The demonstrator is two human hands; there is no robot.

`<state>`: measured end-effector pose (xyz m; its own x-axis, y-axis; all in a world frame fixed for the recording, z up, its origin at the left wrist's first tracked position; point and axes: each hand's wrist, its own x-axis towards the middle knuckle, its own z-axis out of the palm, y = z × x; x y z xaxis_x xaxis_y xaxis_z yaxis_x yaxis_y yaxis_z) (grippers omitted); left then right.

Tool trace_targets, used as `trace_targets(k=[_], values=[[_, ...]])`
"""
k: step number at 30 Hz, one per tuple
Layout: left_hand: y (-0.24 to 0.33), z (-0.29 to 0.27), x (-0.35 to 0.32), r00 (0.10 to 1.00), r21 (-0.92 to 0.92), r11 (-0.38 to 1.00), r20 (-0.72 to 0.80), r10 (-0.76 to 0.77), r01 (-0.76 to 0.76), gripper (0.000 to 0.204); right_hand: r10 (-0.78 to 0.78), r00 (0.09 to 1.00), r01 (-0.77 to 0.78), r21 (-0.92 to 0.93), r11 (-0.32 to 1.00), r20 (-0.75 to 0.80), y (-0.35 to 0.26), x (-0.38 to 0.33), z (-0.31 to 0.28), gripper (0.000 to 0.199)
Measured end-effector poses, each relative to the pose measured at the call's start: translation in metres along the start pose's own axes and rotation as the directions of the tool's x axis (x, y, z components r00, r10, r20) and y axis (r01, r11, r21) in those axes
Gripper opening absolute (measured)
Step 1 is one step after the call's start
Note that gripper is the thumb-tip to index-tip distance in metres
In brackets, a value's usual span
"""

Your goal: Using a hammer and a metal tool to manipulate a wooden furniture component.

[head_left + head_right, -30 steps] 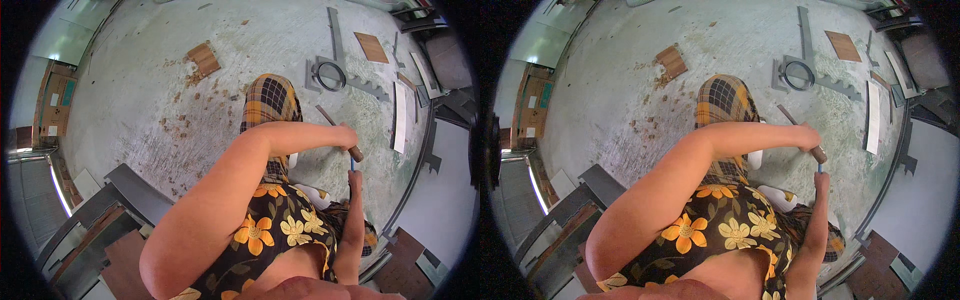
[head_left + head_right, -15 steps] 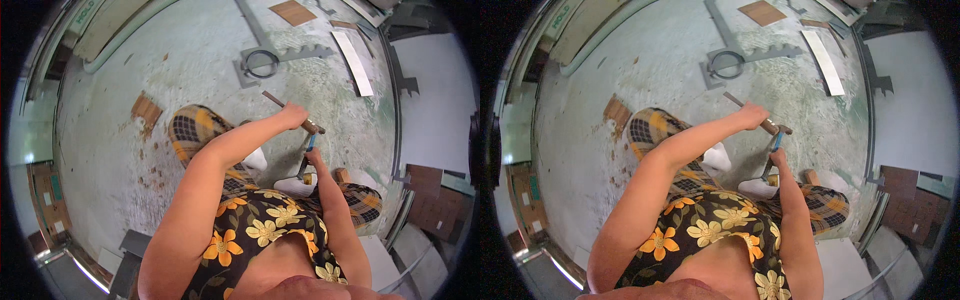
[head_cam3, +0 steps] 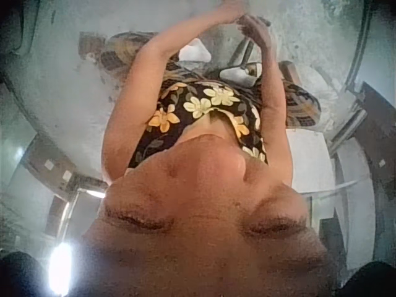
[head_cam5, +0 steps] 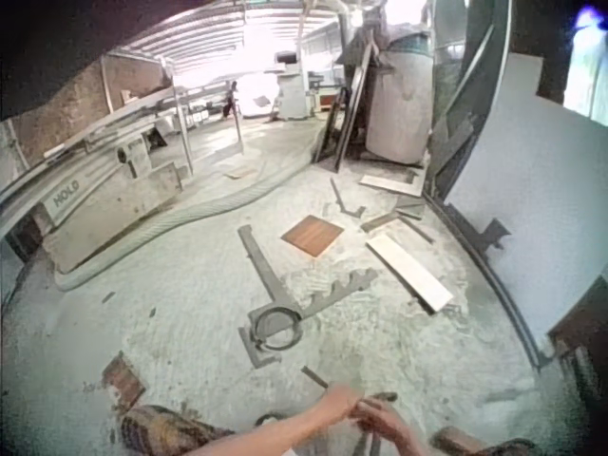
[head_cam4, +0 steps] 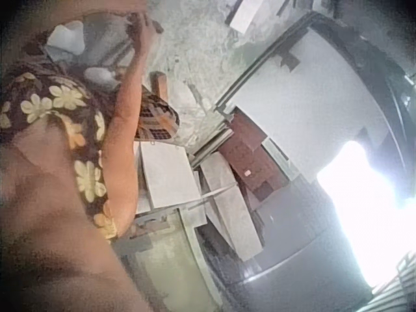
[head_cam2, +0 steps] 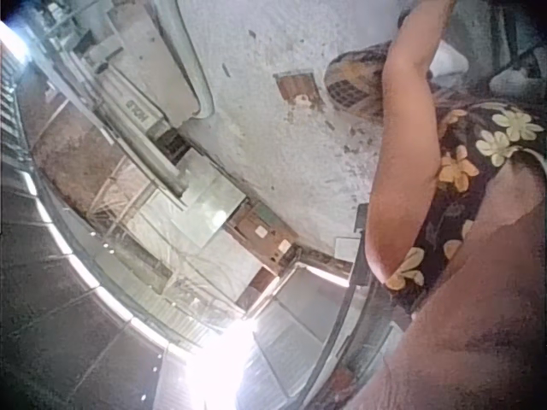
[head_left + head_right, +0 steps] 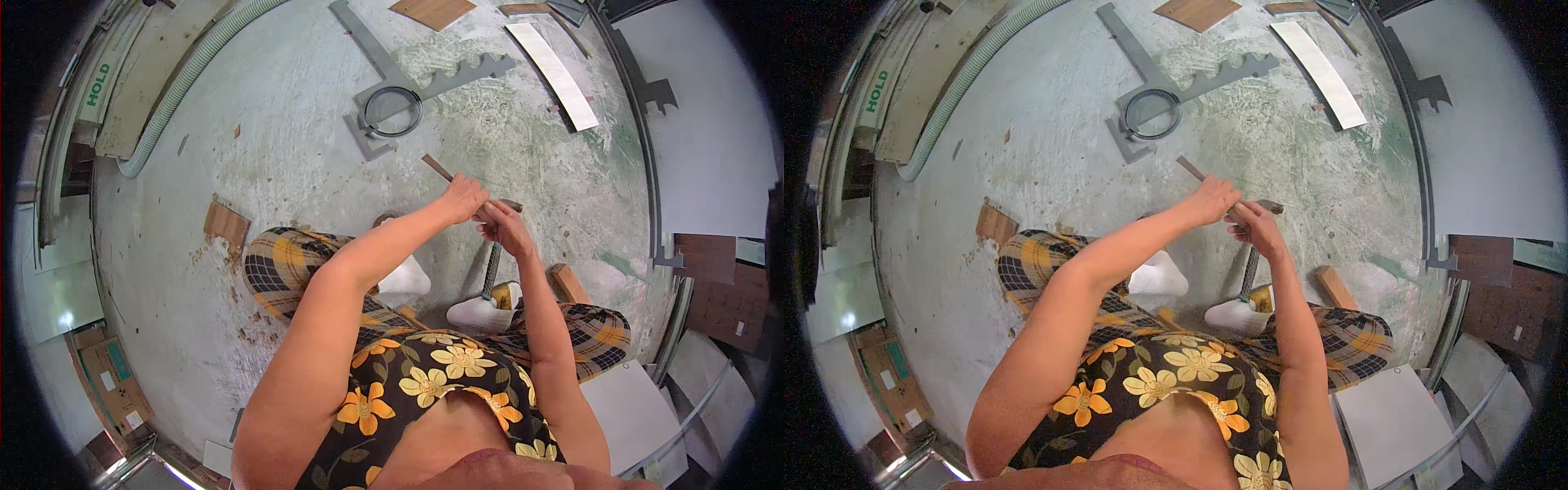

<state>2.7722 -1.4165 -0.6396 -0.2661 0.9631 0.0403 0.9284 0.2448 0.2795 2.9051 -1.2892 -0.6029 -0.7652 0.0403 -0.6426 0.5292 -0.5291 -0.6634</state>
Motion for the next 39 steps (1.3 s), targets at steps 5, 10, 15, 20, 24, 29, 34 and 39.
trace_targets(k=[5,10,15,20,24,29,34,39], values=[[-0.016,0.012,0.015,0.997,-0.04,0.999,-0.07,0.018,-0.021,0.022,-0.16,0.967,0.144,-0.089,0.985,-0.2,0.004,0.016,-0.007,0.034],[-0.097,0.019,0.025,0.904,-0.099,0.941,-0.26,-0.339,0.324,0.046,-0.199,0.926,0.18,-0.087,0.98,-0.32,0.006,0.027,-0.029,0.031],[-0.177,0.032,0.014,0.754,0.008,0.793,-0.315,-0.576,0.609,0.042,-0.221,0.895,0.2,-0.094,0.975,-0.388,0.005,0.029,-0.036,0.032],[-0.207,0.057,-0.002,0.77,0.122,0.765,-0.214,-0.601,0.632,0.033,-0.245,0.885,0.198,-0.157,0.968,-0.397,0.004,0.031,-0.027,0.034],[-0.231,0.048,-0.041,0.82,0.152,0.806,-0.09,-0.565,0.572,0.018,-0.246,0.896,0.207,-0.144,0.968,-0.37,-0.009,0.031,-0.016,0.035],[-0.27,0.011,-0.132,0.545,0.175,0.522,-0.13,-0.828,0.835,0.023,-0.23,0.888,0.192,-0.133,0.972,-0.397,-0.01,0.034,-0.023,0.035],[-0.29,-0.008,-0.173,0.15,0.257,0.115,-0.122,-0.981,0.96,0.024,-0.219,0.89,0.175,-0.144,0.974,-0.399,-0.007,0.04,-0.019,0.036],[-0.29,0.008,-0.111,0.565,0.033,0.582,-0.29,-0.772,0.812,0.051,-0.252,0.893,0.196,-0.181,0.964,-0.372,-0.006,0.041,-0.019,0.032]])
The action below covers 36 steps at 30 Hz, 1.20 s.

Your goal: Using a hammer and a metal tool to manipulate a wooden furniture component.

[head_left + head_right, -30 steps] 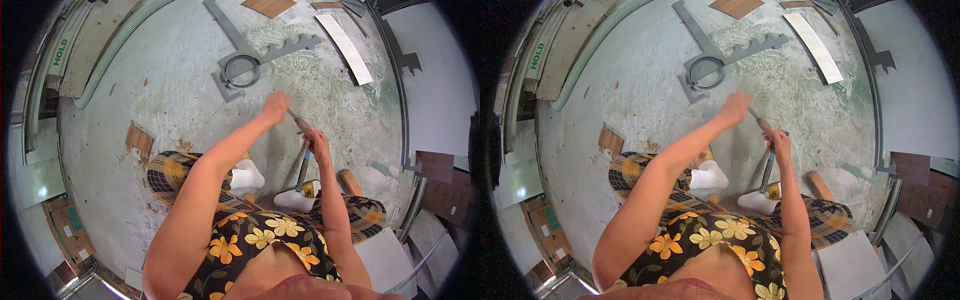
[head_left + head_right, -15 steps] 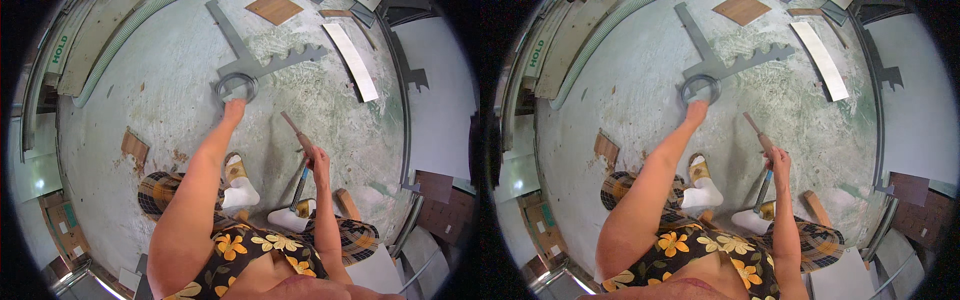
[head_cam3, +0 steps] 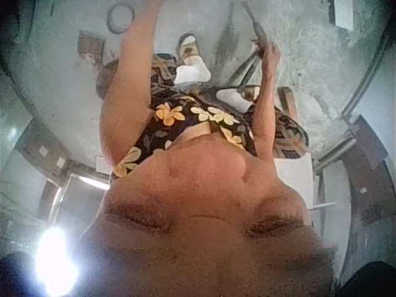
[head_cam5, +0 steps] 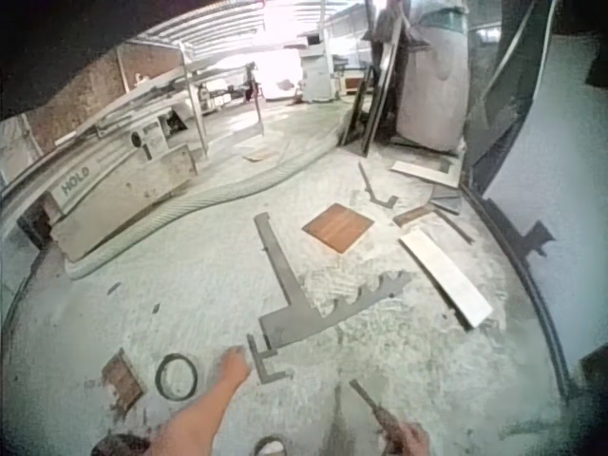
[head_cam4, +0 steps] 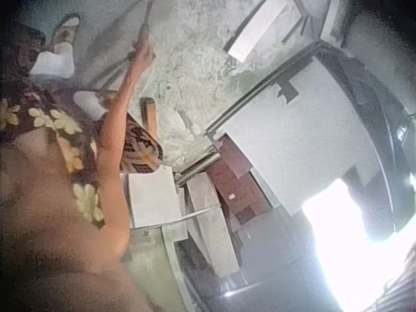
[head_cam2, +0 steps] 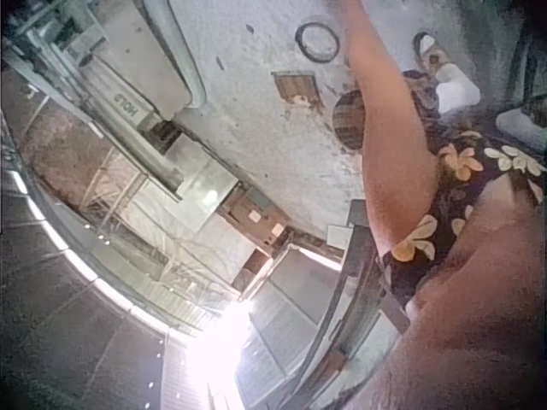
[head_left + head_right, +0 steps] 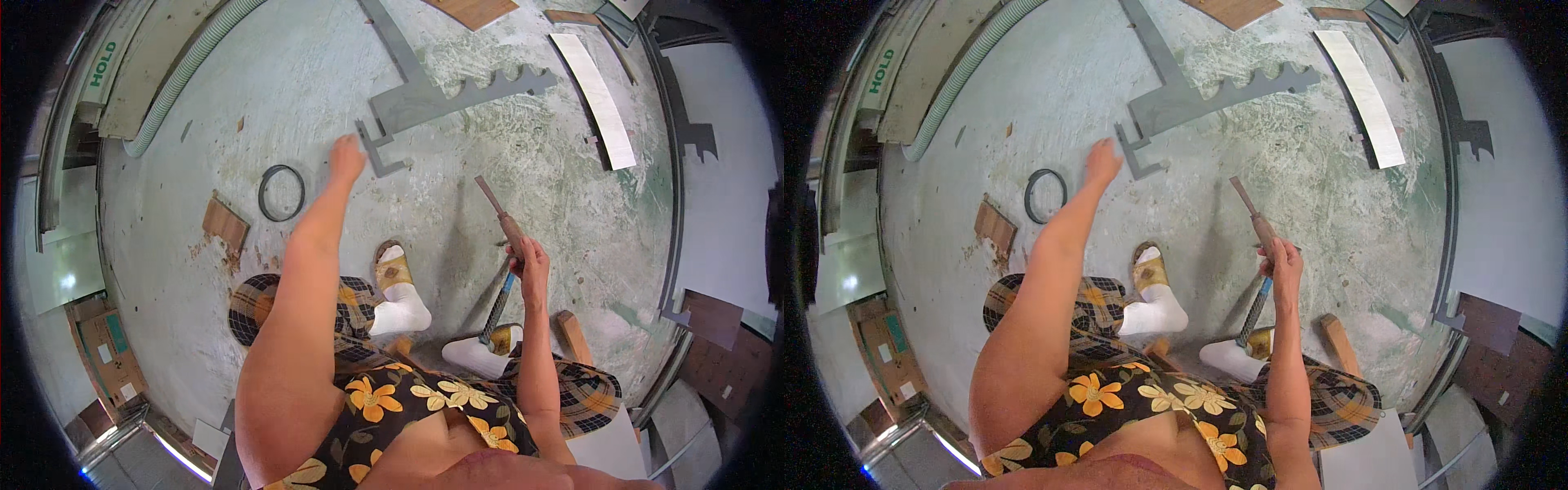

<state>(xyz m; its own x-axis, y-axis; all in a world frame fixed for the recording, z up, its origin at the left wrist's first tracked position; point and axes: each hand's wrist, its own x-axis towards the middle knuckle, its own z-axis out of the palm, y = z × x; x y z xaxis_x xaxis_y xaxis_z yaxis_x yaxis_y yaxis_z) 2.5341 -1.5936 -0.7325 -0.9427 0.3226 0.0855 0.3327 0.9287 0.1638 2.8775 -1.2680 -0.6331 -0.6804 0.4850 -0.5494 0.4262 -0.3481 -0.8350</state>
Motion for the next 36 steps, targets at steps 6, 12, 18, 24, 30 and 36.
trace_targets(k=[6,12,18,24,30,36], values=[[0.079,0.039,0.036,0.986,-0.067,0.987,0.096,-0.136,0.143,0.049,0.015,0.999,-0.015,-0.016,1.0,-0.029,-0.001,-0.001,0.004,0.036],[0.101,0.054,0.033,0.959,0.074,0.957,0.035,-0.282,0.279,0.034,0.024,0.998,-0.024,-0.009,1.0,-0.059,0.0,0.003,0.002,0.036],[0.11,0.051,-0.011,0.991,0.05,0.994,0.09,-0.097,0.092,0.055,-0.011,0.999,0.01,-0.014,1.0,-0.043,-0.007,0.005,0.0,0.035],[0.17,0.034,-0.094,0.957,-0.027,0.998,0.287,-0.047,0.057,0.065,-0.059,0.988,0.05,-0.061,0.997,-0.144,-0.018,0.004,-0.005,0.032],[0.174,0.022,-0.09,0.938,-0.257,0.918,0.252,-0.239,0.303,0.069,-0.078,0.986,0.064,-0.094,0.994,-0.149,-0.02,0.001,-0.012,0.033],[0.152,0.031,0.009,0.81,-0.376,0.721,0.181,-0.558,0.582,0.07,-0.141,0.977,0.095,-0.266,0.959,-0.162,-0.01,0.007,-0.015,0.035]])
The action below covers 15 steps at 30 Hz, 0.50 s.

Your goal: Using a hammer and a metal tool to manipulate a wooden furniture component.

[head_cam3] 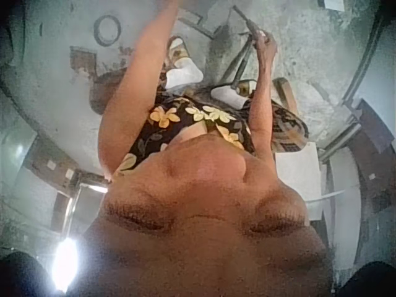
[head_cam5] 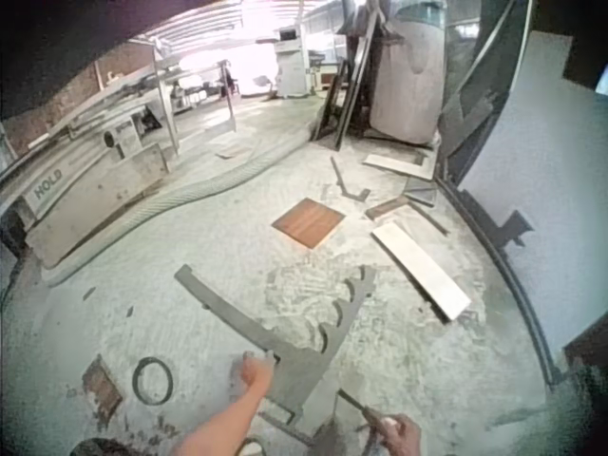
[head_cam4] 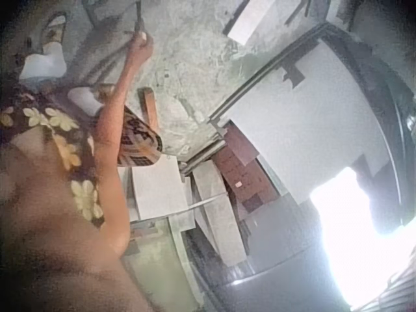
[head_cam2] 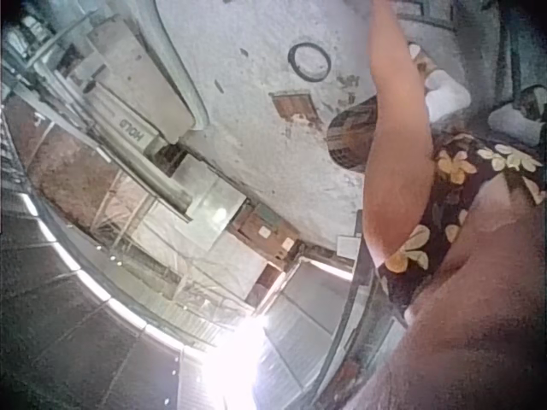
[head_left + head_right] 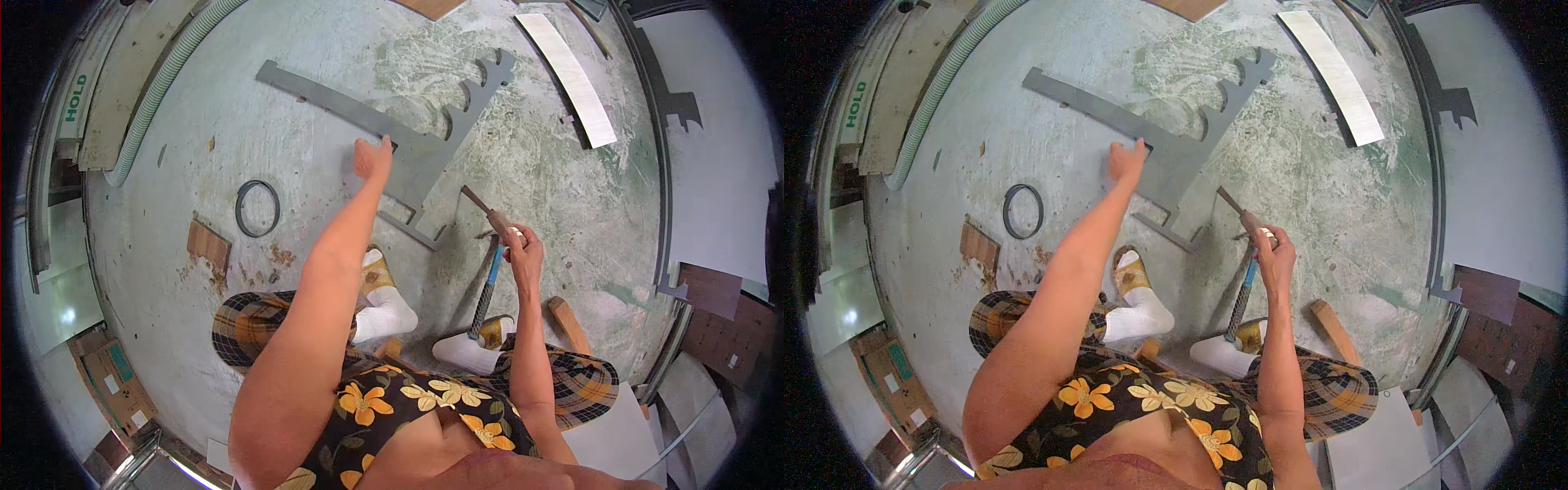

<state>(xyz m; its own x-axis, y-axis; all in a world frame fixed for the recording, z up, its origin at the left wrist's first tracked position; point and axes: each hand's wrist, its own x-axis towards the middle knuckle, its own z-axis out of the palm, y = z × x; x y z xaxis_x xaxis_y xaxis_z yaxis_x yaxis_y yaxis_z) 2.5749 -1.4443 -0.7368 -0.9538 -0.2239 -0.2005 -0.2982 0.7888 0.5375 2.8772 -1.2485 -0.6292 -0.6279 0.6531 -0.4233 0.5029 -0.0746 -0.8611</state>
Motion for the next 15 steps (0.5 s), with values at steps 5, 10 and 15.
trace_targets(k=[5,10,15], values=[[0.023,0.011,0.046,0.982,-0.062,0.985,0.109,-0.155,0.162,0.073,-0.038,0.999,0.032,-0.177,0.984,-0.03,-0.003,0.002,0.003,0.034],[0.039,0.028,0.055,0.942,-0.057,0.941,0.048,-0.331,0.334,0.082,-0.018,0.999,0.007,-0.221,0.975,-0.047,-0.005,0.002,0.001,0.034],[0.05,0.034,0.07,0.876,-0.067,0.874,-0.002,-0.482,0.481,0.09,-0.038,0.997,0.023,-0.231,0.973,-0.062,-0.008,0.002,0.001,0.033]])
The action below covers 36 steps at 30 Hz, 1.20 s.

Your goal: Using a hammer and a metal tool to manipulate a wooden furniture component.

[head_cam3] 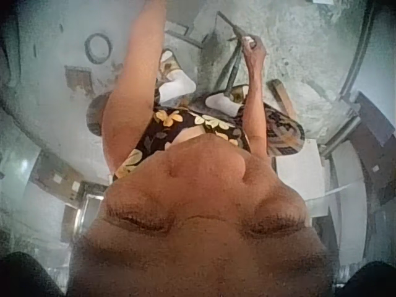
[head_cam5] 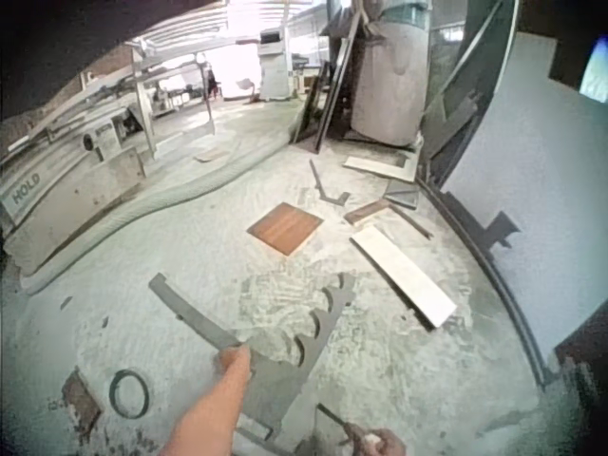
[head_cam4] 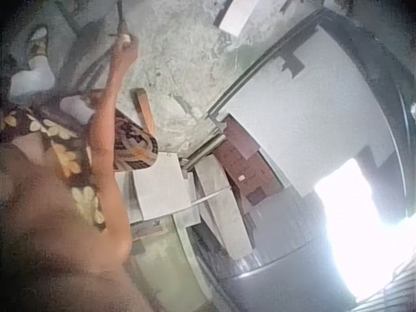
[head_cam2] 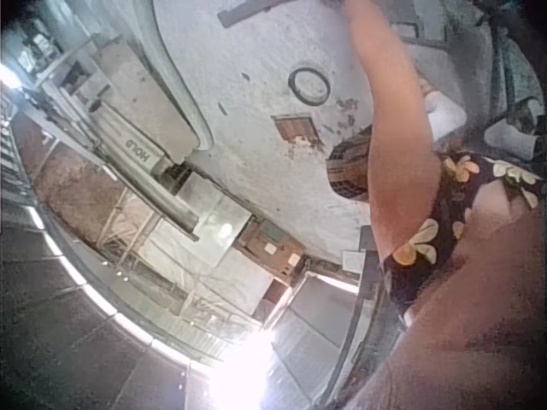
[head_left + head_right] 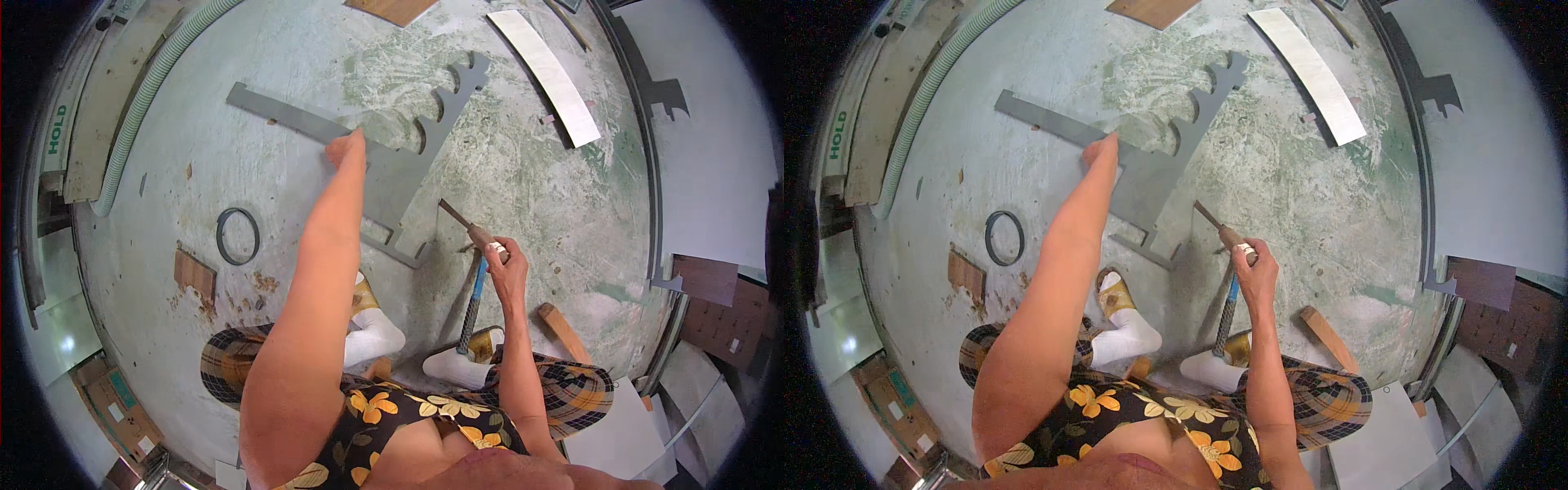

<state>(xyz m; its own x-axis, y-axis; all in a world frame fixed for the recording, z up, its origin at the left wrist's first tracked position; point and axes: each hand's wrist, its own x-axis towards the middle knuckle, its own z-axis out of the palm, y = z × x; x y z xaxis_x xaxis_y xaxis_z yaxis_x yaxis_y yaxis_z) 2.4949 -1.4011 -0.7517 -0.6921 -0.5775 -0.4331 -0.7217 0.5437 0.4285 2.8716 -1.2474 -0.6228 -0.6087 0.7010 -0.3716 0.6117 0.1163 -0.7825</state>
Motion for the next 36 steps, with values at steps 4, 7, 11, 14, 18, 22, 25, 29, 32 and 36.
trace_targets(k=[4,7,11,14,18,22,25,29,32,36], values=[[0.003,0.007,0.002,0.993,0.026,0.993,-0.032,-0.111,0.112,0.096,0.022,1.0,-0.022,-0.006,1.0,0.014,0.005,0.0,0.0,0.033],[0.001,0.017,-0.01,0.993,0.032,0.994,-0.07,-0.098,0.1,0.094,-0.051,0.998,0.05,-0.031,0.998,-0.026,0.024,0.006,-0.001,0.032],[-0.004,0.005,0.014,0.982,-0.193,0.972,-0.107,-0.152,0.13,0.092,-0.063,0.998,0.063,0.04,0.997,0.006,0.01,0.002,0.001,0.033],[0.001,0.004,0.0,0.995,-0.3,0.954,-0.099,-0.016,-0.014,0.094,-0.091,0.996,0.092,0.009,0.996,-0.021,0.021,0.002,-0.003,0.034],[0.014,-0.022,0.001,0.988,-0.458,0.879,-0.131,0.082,-0.134,0.081,-0.076,0.997,0.076,-0.044,0.996,0.002,0.002,0.001,-0.006,0.037],[0.03,-0.044,-0.043,0.929,-0.384,0.86,-0.282,0.238,-0.336,0.059,-0.05,0.999,0.05,-0.021,0.999,-0.008,-0.018,-0.006,-0.026,0.035],[0.041,-0.07,-0.086,0.878,-0.423,0.781,-0.35,0.326,-0.459,0.053,-0.087,0.996,0.084,-0.076,0.994,-0.035,-0.024,-0.014,-0.038,0.036],[0.045,-0.093,-0.119,0.766,-0.541,0.548,-0.371,0.524,-0.638,0.04,-0.135,0.988,0.129,-0.089,0.988,-0.071,-0.028,-0.027,-0.052,0.037],[0.044,-0.115,-0.145,0.628,-0.72,0.272,-0.284,0.725,-0.639,0.031,-0.151,0.985,0.144,-0.089,0.986,-0.081,-0.035,-0.037,-0.068,0.037],[0.045,-0.134,-0.148,0.441,-0.746,0.227,-0.099,0.892,-0.626,0.03,-0.256,0.95,0.255,-0.028,0.966,-0.181,-0.048,-0.05,-0.082,0.037]])
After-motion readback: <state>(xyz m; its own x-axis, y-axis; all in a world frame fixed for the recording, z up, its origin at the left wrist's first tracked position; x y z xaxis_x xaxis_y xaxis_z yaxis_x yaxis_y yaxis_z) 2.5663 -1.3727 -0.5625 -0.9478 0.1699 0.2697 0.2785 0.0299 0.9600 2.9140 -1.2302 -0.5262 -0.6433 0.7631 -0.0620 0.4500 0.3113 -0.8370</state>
